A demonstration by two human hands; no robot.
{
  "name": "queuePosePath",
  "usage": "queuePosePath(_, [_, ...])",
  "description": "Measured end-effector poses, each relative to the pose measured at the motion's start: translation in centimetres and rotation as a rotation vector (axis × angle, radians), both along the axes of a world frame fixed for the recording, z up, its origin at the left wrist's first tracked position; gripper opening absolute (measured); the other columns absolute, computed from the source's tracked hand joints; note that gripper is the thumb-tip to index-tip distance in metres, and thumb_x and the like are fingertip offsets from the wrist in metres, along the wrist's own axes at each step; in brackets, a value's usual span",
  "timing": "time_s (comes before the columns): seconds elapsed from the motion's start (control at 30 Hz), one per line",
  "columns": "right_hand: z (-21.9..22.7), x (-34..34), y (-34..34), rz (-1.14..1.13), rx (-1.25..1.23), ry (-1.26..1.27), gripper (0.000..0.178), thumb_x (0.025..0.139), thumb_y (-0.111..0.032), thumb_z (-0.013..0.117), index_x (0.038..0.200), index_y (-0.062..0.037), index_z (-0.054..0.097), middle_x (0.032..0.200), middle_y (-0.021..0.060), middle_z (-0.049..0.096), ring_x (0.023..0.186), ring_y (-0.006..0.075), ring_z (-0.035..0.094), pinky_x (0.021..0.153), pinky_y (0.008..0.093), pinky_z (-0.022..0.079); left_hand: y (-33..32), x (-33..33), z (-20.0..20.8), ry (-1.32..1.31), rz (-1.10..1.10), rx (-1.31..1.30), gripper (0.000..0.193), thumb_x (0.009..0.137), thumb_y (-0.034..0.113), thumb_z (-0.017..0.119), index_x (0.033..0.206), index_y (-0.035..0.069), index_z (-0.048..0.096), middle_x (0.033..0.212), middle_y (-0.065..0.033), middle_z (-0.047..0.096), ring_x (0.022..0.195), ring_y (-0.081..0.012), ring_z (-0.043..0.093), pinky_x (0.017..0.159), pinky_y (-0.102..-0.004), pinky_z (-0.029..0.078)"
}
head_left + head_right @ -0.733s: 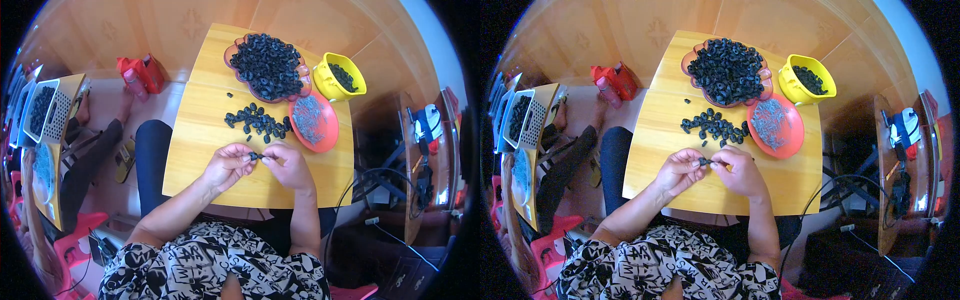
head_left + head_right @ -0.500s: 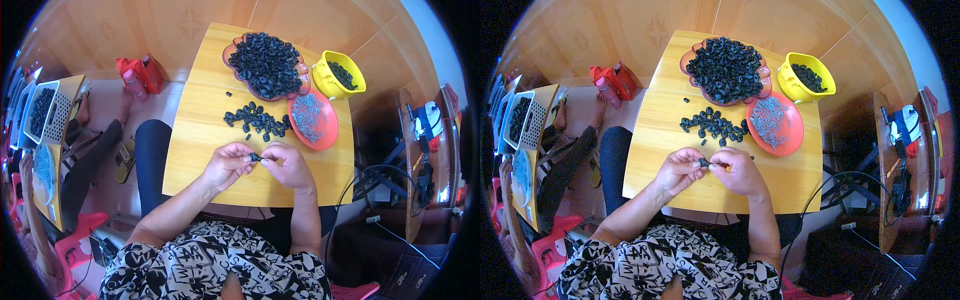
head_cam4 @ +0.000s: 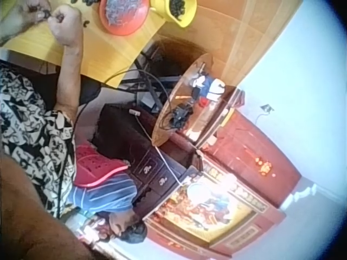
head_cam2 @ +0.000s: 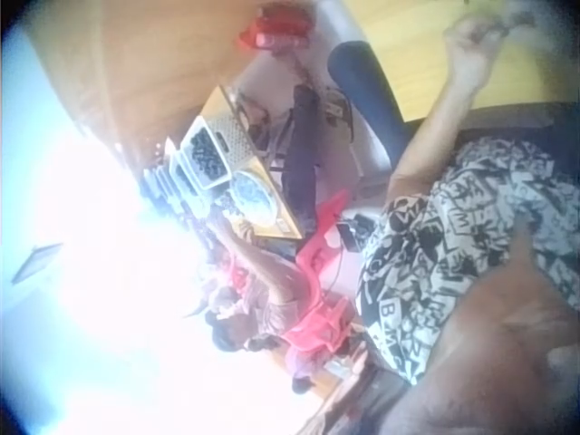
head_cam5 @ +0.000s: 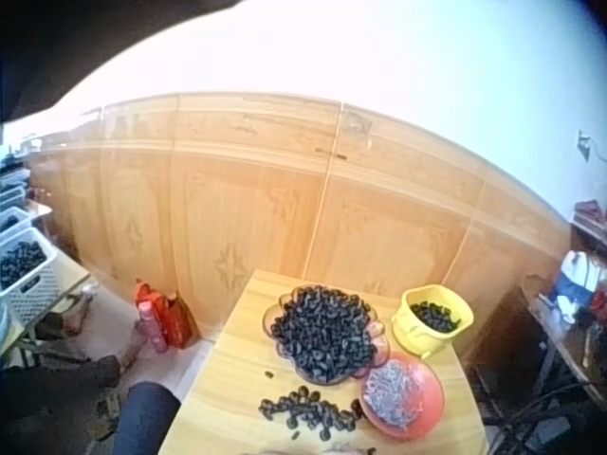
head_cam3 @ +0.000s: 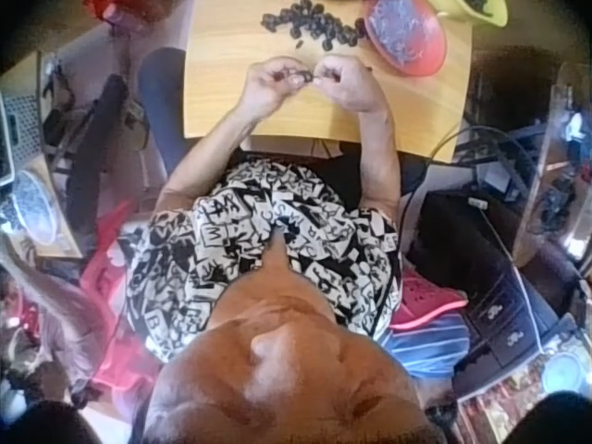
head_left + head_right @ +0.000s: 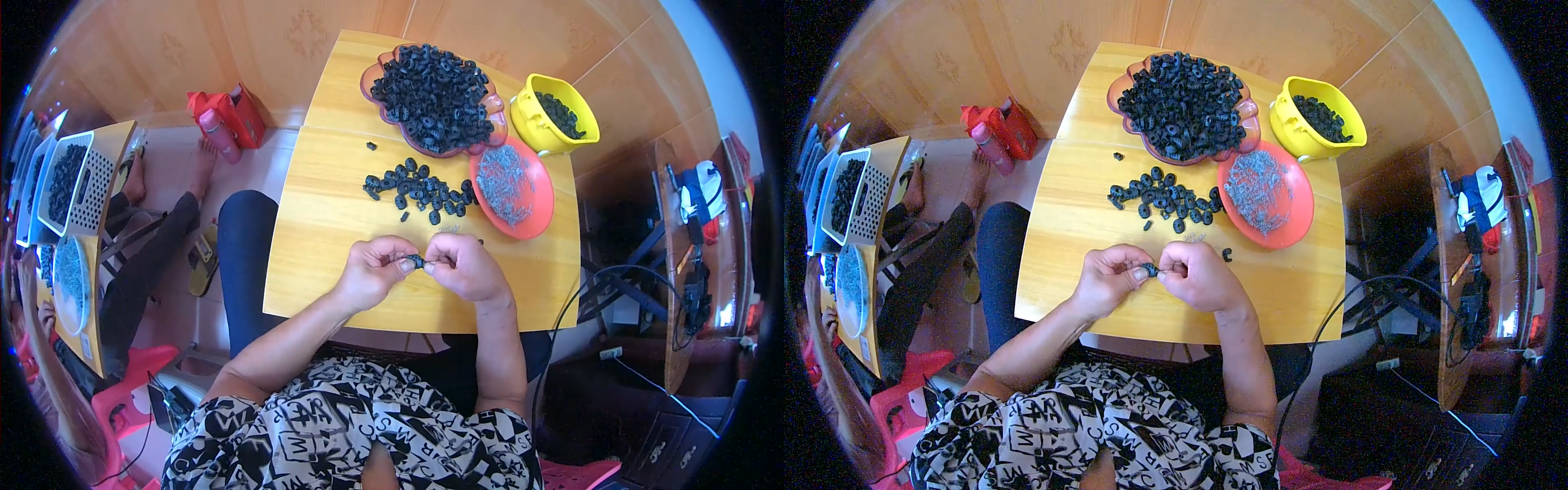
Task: The person assembles small black plastic parts by hand, inserting metallic pins into them.
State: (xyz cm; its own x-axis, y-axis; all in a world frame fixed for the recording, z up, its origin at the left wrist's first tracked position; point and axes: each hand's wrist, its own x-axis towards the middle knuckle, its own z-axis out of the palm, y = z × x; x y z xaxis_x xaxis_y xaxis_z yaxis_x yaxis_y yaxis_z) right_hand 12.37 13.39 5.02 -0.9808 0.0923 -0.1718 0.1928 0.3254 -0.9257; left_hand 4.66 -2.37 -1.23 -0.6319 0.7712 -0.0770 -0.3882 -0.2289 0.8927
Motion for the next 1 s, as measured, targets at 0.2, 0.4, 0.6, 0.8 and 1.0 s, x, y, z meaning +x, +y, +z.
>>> queuePosePath(0.2, [-0.8,0.3,0.8,0.14,-0.133,-0.086,0.008,0.073,-0.001,0.055,0.068,-0.0025,0.049,0.059,-0.0069,0.038,0.054,0.0017,0.033,0.046,0.0211,0.024,-0.2,-0.2,0.5,0.191,-0.111,-0.101,0.01,0.082,-0.002,0.058,0.092,0.0,0.061,0.072,0.0014,0.058,0.062,-0.0034,0.048,0.054,-0.0178,0.04])
queuePosePath(0.4, [-1.2,0.0,0.3,0.074,-0.27,-0.041,0.005,0.076,-0.005,0.053,0.073,-0.0028,0.049,0.064,-0.0059,0.039,0.058,0.0012,0.034,0.049,0.0201,0.025,0.0,-0.3,0.1,-0.041,-0.048,-0.012,0.008,0.082,-0.001,0.059,0.09,0.0,0.061,0.071,0.0001,0.058,0.059,-0.0052,0.049,0.053,-0.0182,0.041])
queuePosePath(0.6, [-2.1,-0.3,0.0,0.069,-0.075,0.03,0.009,0.078,-0.003,0.055,0.07,-0.003,0.051,0.059,-0.0074,0.039,0.055,0.0011,0.034,0.046,0.022,0.027,0.0,-0.1,-0.4,0.074,-0.017,-0.062,0.007,0.082,-0.001,0.059,0.09,0.0,0.061,0.07,0.0003,0.058,0.058,-0.0046,0.048,0.052,-0.0177,0.04])
queuePosePath(0.8, [-2.0,0.0,0.6,0.002,-0.088,-0.036,0.008,0.078,-0.004,0.06,0.073,-0.0023,0.054,0.059,-0.0061,0.043,0.056,0.0019,0.038,0.048,0.0207,0.03,0.2,0.0,-0.3,0.069,0.036,-0.054,0.005,0.083,-0.001,0.058,0.088,0.0,0.061,0.069,-0.0004,0.058,0.057,-0.0047,0.05,0.051,-0.0181,0.041])
queuePosePath(1.0, [-2.9,0.6,0.8,0.04,-0.427,0.023,0.016,0.08,-0.014,0.066,0.077,0.0001,0.06,0.064,-0.001,0.055,0.057,0.0049,0.047,0.052,0.0201,0.038,0.1,0.1,-0.6,-0.019,-0.012,0.033,0.006,0.082,-0.002,0.058,0.086,0.001,0.061,0.07,-0.0018,0.06,0.057,-0.0056,0.052,0.051,-0.0186,0.044])
